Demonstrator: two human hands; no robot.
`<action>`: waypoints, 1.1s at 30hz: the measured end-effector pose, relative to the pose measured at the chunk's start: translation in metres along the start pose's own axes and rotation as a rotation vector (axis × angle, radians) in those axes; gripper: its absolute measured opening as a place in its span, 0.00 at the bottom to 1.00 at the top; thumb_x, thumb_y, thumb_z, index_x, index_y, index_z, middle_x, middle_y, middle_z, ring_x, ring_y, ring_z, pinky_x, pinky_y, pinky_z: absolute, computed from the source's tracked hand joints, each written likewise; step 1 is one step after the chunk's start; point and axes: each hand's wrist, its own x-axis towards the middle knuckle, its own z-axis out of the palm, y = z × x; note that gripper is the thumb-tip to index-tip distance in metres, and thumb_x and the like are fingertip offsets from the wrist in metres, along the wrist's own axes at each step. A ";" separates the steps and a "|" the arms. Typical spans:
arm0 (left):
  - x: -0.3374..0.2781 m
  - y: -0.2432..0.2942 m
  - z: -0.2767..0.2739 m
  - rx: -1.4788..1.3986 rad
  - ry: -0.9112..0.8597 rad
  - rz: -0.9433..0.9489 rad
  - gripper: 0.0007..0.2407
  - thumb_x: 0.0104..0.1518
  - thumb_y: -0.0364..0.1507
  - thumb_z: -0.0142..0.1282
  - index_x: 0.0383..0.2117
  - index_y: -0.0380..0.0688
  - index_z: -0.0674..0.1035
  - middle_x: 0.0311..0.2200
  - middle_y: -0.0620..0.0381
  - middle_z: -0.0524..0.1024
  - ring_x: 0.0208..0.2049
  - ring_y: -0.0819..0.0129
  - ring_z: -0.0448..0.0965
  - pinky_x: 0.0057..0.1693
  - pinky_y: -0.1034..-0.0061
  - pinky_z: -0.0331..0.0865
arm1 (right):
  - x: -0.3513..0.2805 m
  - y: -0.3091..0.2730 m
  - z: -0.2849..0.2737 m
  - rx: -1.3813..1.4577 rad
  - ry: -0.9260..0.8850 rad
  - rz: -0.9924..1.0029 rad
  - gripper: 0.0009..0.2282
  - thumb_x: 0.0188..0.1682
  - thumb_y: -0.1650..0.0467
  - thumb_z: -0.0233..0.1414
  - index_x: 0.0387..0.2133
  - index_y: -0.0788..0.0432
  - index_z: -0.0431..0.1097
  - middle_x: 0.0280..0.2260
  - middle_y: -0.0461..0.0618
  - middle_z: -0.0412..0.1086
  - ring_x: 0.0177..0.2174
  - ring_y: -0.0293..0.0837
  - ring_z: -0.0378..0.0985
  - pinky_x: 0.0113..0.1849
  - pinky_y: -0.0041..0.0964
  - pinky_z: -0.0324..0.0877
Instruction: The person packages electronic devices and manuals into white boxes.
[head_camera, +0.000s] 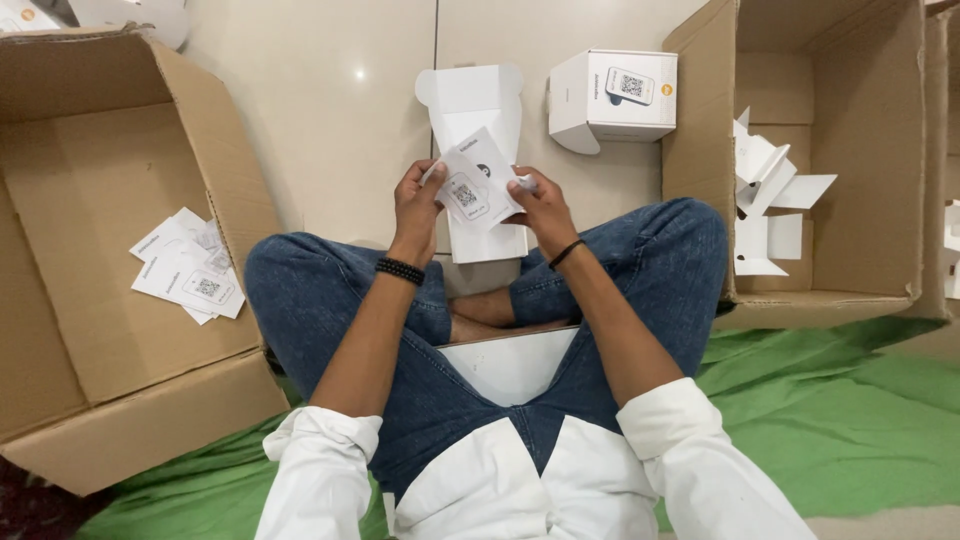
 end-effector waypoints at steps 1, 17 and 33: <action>-0.002 0.002 -0.001 -0.017 -0.018 -0.005 0.09 0.64 0.32 0.57 0.42 0.39 0.77 0.35 0.58 0.78 0.36 0.75 0.77 0.45 0.79 0.76 | -0.001 0.002 0.007 0.017 -0.057 -0.008 0.12 0.56 0.67 0.50 0.50 0.59 0.69 0.38 0.49 0.75 0.38 0.40 0.81 0.39 0.38 0.81; -0.046 0.127 -0.028 0.144 0.206 0.520 0.16 0.59 0.23 0.62 0.51 0.38 0.72 0.42 0.56 0.76 0.41 0.74 0.77 0.46 0.79 0.75 | 0.016 -0.035 0.132 -0.162 -0.280 -0.263 0.06 0.50 0.73 0.61 0.39 0.61 0.77 0.37 0.49 0.77 0.38 0.36 0.77 0.42 0.30 0.74; -0.120 0.144 -0.287 -0.128 0.691 0.573 0.18 0.57 0.18 0.59 0.54 0.32 0.71 0.49 0.49 0.78 0.50 0.61 0.79 0.59 0.67 0.75 | 0.005 -0.021 0.342 -0.442 -0.614 -0.479 0.23 0.51 0.70 0.58 0.59 0.56 0.60 0.50 0.54 0.72 0.49 0.47 0.77 0.49 0.42 0.75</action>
